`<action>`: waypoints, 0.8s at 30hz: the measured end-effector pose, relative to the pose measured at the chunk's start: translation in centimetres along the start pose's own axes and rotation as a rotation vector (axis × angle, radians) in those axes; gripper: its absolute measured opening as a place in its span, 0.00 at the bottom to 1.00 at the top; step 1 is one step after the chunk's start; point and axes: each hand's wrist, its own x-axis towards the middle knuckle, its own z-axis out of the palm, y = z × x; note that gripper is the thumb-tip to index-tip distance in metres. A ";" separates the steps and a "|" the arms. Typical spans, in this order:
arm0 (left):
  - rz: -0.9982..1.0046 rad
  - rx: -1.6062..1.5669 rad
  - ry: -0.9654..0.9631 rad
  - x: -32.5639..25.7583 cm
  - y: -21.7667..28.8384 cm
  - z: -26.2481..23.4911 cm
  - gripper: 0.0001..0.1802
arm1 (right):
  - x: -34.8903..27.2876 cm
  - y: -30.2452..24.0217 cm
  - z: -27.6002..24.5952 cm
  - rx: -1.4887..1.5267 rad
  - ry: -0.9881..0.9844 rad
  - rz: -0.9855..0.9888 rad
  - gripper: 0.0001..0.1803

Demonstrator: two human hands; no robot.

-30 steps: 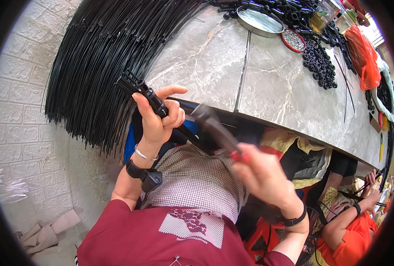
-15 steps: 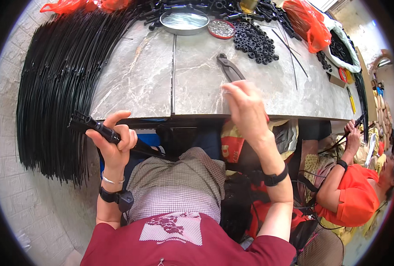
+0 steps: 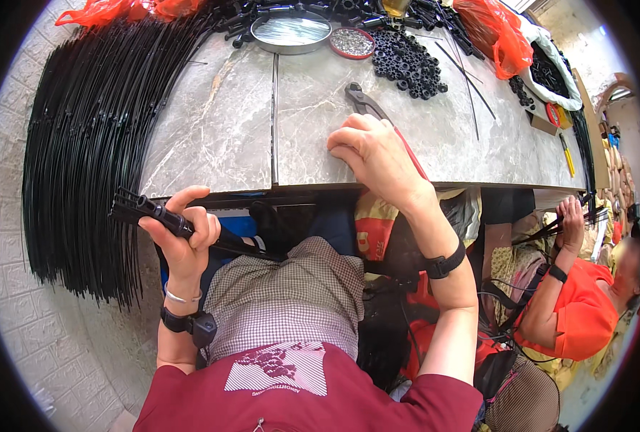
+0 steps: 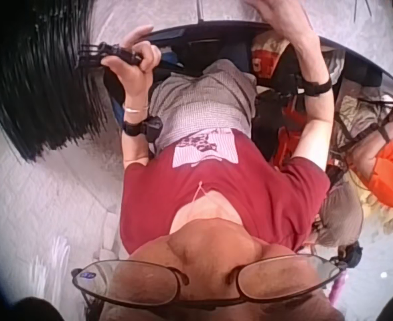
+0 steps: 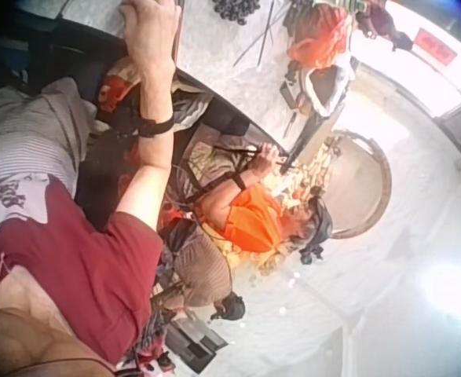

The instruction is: Assembling umbrella ribs and securing them to a central hub using pliers.

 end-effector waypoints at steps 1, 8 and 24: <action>0.001 -0.005 0.001 0.0 0.0 -0.1 0.52 | 0.0 0.0 0.0 -0.035 -0.022 -0.013 0.03; -0.016 -0.015 0.049 -0.3 0.4 0.2 0.52 | 0.1 -0.7 0.9 -0.222 -0.068 -0.083 0.04; -0.029 0.178 0.230 -1.1 1.0 2.2 0.52 | -0.3 -14.6 8.8 1.408 0.197 0.193 0.09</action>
